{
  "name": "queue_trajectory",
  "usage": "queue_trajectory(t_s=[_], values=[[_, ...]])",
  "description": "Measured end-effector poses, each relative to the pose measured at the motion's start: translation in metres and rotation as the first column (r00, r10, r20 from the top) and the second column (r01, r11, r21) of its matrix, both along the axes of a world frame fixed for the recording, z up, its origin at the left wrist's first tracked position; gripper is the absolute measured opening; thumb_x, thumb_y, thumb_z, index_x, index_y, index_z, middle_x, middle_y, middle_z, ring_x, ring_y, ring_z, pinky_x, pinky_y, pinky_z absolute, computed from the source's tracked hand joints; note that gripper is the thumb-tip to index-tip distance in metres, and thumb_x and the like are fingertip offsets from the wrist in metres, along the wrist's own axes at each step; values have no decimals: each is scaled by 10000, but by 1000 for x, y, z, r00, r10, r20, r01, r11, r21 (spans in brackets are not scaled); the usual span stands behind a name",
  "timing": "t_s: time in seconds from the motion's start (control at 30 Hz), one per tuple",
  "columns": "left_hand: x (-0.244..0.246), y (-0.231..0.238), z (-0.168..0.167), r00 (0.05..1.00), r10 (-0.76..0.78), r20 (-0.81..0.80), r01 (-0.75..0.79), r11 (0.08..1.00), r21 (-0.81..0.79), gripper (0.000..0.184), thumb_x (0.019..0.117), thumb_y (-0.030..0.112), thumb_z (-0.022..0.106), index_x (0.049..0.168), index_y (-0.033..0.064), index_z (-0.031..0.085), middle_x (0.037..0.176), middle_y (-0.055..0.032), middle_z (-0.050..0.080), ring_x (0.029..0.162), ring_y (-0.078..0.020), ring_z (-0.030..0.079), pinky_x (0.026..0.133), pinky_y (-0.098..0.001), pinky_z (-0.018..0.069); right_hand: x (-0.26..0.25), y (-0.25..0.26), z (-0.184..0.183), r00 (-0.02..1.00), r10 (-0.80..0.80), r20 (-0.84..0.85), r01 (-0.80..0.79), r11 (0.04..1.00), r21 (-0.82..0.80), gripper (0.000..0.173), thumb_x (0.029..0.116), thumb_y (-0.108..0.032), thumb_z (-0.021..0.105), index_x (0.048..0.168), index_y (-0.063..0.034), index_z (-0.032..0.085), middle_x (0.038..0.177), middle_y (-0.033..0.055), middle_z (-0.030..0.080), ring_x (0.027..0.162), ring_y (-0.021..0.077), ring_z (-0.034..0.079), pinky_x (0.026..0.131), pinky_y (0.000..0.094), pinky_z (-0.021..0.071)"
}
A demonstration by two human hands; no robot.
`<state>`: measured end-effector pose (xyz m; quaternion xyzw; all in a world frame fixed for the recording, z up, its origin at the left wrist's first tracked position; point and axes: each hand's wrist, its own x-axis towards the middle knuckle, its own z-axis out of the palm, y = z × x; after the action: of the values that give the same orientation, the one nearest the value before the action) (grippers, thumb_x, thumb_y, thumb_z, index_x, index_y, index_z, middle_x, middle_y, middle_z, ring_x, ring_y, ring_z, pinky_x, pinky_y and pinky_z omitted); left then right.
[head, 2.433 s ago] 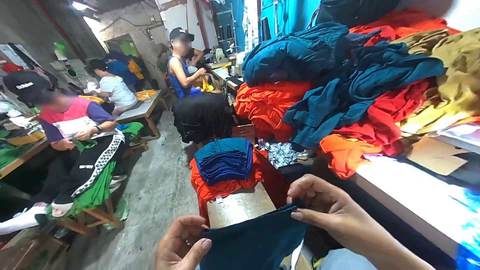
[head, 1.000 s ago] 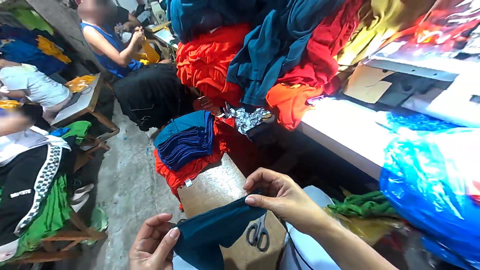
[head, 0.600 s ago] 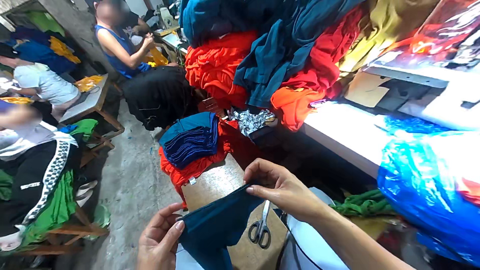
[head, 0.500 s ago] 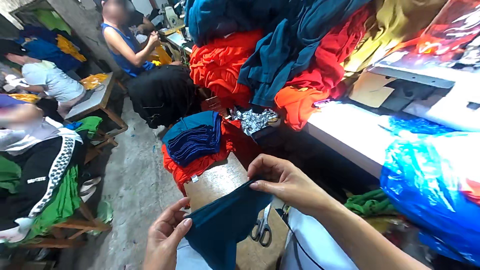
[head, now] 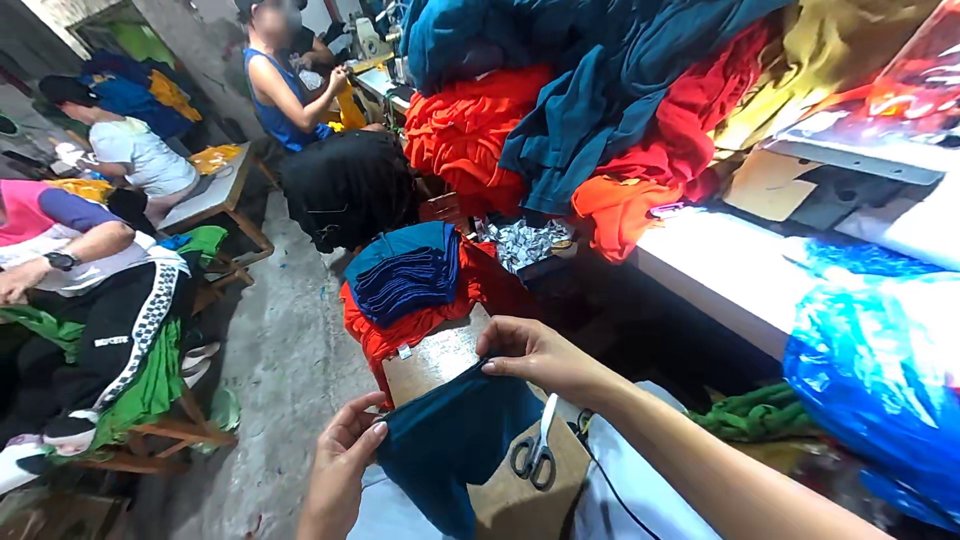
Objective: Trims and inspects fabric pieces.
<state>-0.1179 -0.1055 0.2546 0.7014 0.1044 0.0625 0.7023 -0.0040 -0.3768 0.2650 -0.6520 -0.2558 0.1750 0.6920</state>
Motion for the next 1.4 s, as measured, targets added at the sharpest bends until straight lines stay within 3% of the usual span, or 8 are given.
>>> queue_trajectory(t_s=[0.17, 0.4, 0.63, 0.9, 1.0, 1.13, 1.23, 1.4], values=[[56, 27, -30, 985, 25, -173, -11, 997, 79, 294, 947, -57, 560, 1238, -25, 597, 863, -59, 673, 749, -134, 673, 663, -292, 580, 51, 29, -37, 993, -16, -120, -1, 990, -141, 152, 891, 117, 665, 1001, 19, 631, 853, 45, 645, 726, 69, 594, 685, 230, 507], [128, 46, -36, 994, -6, -107, 30, 973, 229, 294, 934, -52, 592, 1215, 17, 638, 859, -56, 692, 749, -121, 664, 695, -289, 560, 112, 38, -48, 996, -75, 57, 86, 970, -229, 143, 907, 72, 664, 1041, 26, 676, 928, 91, 703, 820, 124, 659, 794, 331, 550], [140, 46, -35, 997, -81, -8, 80, 958, 275, 311, 887, -9, 613, 1189, 35, 669, 832, -6, 706, 747, -84, 685, 698, -261, 585, 106, 25, -52, 984, -85, 153, 118, 969, -217, 137, 920, 50, 662, 1037, -16, 693, 944, 31, 698, 735, 52, 620, 665, 218, 521], [97, 36, -2, 933, -359, 31, 356, 932, 66, 314, 895, 207, 745, 1204, 161, 710, 934, 36, 736, 786, -33, 687, 669, -195, 573, 70, -14, -7, 994, 20, 111, -5, 991, -137, 192, 898, -4, 623, 1062, -102, 615, 941, -35, 670, 847, 28, 650, 732, 177, 556], [98, 22, -29, 930, -349, -118, 352, 936, 5, 304, 886, 80, 674, 1190, 76, 669, 910, 29, 720, 734, -37, 674, 591, -196, 553, 79, -14, -34, 1000, 10, -10, -11, 983, -182, 218, 901, 55, 635, 1075, -75, 628, 995, -4, 674, 876, 59, 658, 768, 218, 567], [131, 8, -122, 900, -189, -393, 249, 962, 109, 296, 945, -6, 597, 1240, -15, 611, 873, -51, 663, 673, -100, 616, 576, -256, 509, 120, 3, -133, 984, -47, -171, -26, 914, -405, 162, 919, 89, 648, 1069, 36, 614, 955, 112, 645, 824, 155, 618, 776, 337, 529], [154, 1, -183, 893, -78, -443, 197, 953, 228, 298, 950, 4, 618, 1246, -19, 620, 904, -90, 667, 732, -131, 616, 651, -298, 508, 143, 13, -192, 976, -99, -195, -31, 820, -571, 183, 946, 53, 643, 1128, 56, 622, 1006, 187, 654, 863, 249, 633, 824, 438, 523], [189, -6, -218, 895, 16, -446, 192, 889, 416, 262, 952, 13, 633, 1211, -28, 654, 998, -143, 712, 897, -200, 682, 850, -377, 546, 184, 24, -225, 992, -54, -116, -35, 759, -650, 186, 967, 11, 626, 1151, 23, 656, 1077, 189, 682, 978, 309, 666, 913, 513, 511]])
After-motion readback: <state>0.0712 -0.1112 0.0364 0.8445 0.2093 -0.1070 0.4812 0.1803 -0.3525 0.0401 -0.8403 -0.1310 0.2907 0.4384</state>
